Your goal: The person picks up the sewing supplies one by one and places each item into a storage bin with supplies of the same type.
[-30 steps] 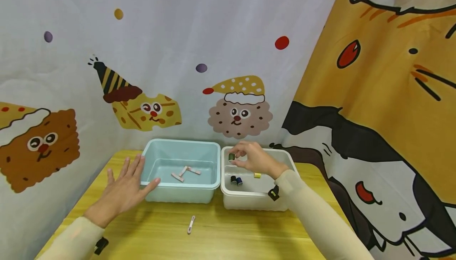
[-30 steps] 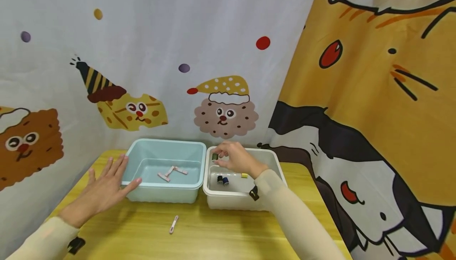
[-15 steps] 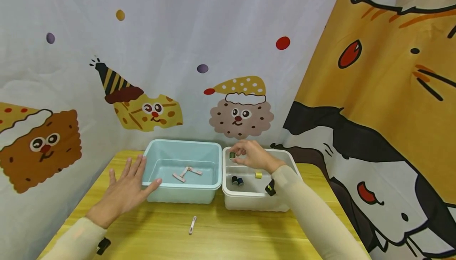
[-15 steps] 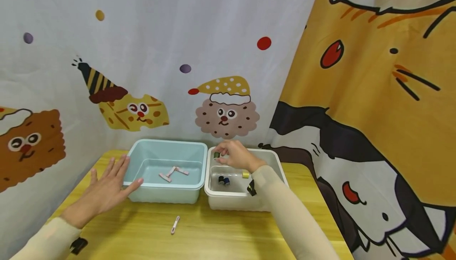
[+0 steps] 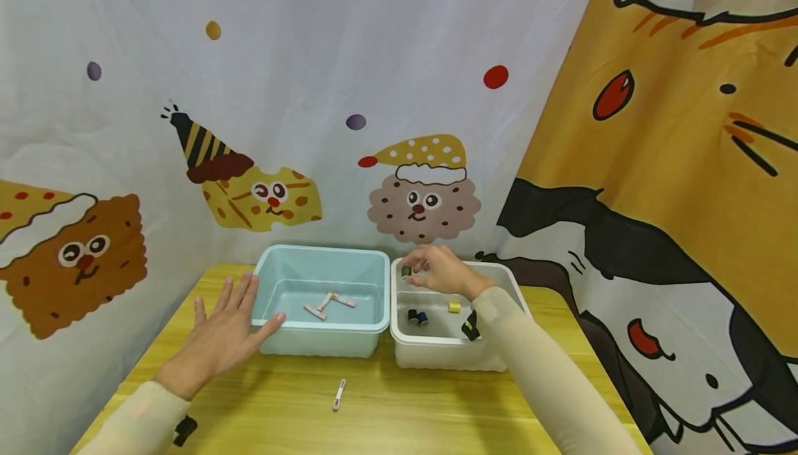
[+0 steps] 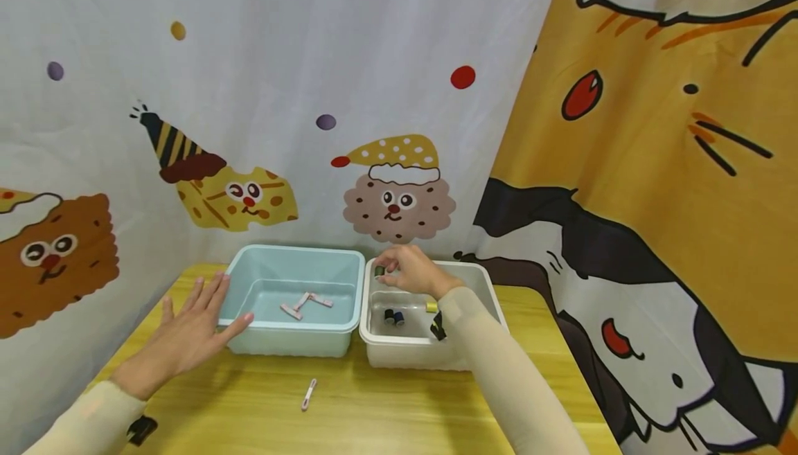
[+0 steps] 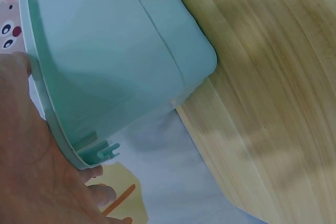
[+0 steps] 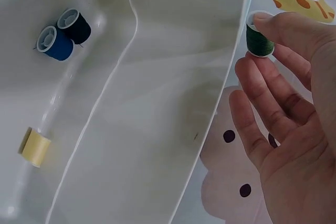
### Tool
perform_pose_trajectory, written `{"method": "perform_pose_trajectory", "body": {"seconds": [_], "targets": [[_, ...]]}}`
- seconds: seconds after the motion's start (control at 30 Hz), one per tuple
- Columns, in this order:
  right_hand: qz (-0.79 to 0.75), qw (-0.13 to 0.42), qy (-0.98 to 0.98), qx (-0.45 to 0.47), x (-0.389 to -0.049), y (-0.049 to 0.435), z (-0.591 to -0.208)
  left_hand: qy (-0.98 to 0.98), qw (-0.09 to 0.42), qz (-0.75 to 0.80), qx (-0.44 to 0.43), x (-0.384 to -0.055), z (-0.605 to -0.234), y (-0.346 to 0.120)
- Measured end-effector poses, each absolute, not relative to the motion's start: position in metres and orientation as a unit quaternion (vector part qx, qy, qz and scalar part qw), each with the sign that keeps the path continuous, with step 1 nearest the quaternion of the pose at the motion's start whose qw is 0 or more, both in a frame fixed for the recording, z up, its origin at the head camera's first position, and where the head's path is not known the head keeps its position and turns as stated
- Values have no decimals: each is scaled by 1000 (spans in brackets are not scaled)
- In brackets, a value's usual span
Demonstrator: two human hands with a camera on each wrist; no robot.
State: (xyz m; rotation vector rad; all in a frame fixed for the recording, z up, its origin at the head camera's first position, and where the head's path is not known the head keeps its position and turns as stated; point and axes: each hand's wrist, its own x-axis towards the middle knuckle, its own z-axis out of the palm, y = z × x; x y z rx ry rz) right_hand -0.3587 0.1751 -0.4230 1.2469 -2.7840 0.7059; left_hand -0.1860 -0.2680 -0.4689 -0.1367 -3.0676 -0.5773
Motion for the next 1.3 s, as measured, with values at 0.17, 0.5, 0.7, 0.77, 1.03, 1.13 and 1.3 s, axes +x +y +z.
{"method": "perform_pose_trajectory", "body": {"seconds": [0.17,0.5,0.7,0.77,1.03,1.13,1.3], "targets": [[228,6,-888,398,-359,174,-424,-982,13,-185,-44,-185,-469,-267],[244,-7,-895,372,-350,177,-417,-982,15,-185,-43,-185,-471,-267],[258,-10,-894,365,-347,178,-413,-982,15,-184,-44,-185,-472,-268],[259,-8,-894,365,-345,179,-413,-982,16,-182,-44,-186,-472,-268],[267,3,-892,365,-337,181,-411,-982,17,-181,-46,-187,-472,-268],[263,11,-893,366,-334,182,-409,-982,17,-182,-47,-187,-472,-268],[263,23,-887,378,-328,182,-406,-983,15,-179,-46,-188,-472,-268]]}}
